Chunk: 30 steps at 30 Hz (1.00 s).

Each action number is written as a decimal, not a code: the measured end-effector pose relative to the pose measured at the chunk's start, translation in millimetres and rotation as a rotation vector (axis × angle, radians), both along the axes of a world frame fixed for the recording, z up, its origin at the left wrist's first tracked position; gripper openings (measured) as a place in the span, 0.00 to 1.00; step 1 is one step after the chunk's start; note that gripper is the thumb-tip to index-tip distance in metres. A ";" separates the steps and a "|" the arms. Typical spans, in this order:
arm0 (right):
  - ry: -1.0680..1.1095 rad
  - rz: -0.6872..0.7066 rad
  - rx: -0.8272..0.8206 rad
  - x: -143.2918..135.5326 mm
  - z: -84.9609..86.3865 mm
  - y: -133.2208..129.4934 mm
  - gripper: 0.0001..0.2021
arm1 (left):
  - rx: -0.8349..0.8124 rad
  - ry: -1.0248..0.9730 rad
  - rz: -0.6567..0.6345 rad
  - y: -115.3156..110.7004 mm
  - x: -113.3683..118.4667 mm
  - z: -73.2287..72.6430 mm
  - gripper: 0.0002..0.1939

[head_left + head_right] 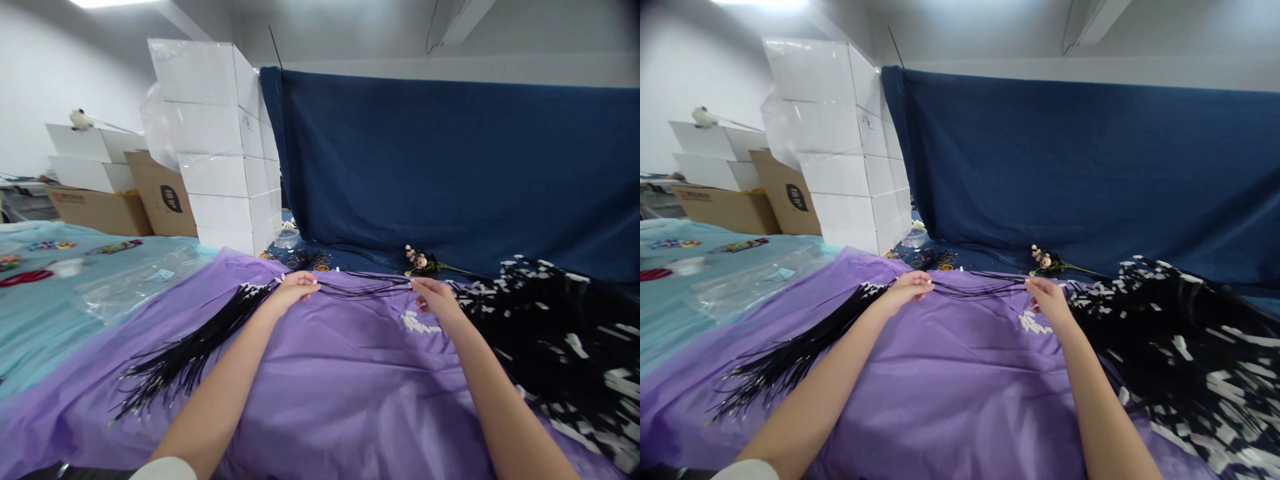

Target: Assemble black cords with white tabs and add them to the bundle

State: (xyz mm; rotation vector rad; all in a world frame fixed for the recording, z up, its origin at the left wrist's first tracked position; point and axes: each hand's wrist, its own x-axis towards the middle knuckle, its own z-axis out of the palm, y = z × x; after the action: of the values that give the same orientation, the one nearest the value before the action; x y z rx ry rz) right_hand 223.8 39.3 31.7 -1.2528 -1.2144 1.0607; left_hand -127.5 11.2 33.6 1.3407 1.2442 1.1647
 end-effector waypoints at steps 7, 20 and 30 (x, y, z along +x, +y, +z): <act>0.213 0.111 -0.284 5.0 2.7 -4.0 0.12 | -0.064 -0.029 0.126 2.0 -1.2 0.1 0.21; 0.323 0.032 -0.349 7.2 4.1 0.2 0.08 | -0.164 0.023 0.086 1.6 -3.2 1.3 0.21; 0.517 -0.083 -0.293 18.3 11.6 -0.3 0.02 | 0.187 0.481 0.473 17.6 -41.0 -7.3 0.09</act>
State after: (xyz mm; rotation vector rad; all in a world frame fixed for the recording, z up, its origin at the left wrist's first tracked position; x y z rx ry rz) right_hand 242.1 39.0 43.3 -1.1335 -0.6247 1.4267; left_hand -168.5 28.8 26.3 1.5738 1.9135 1.3490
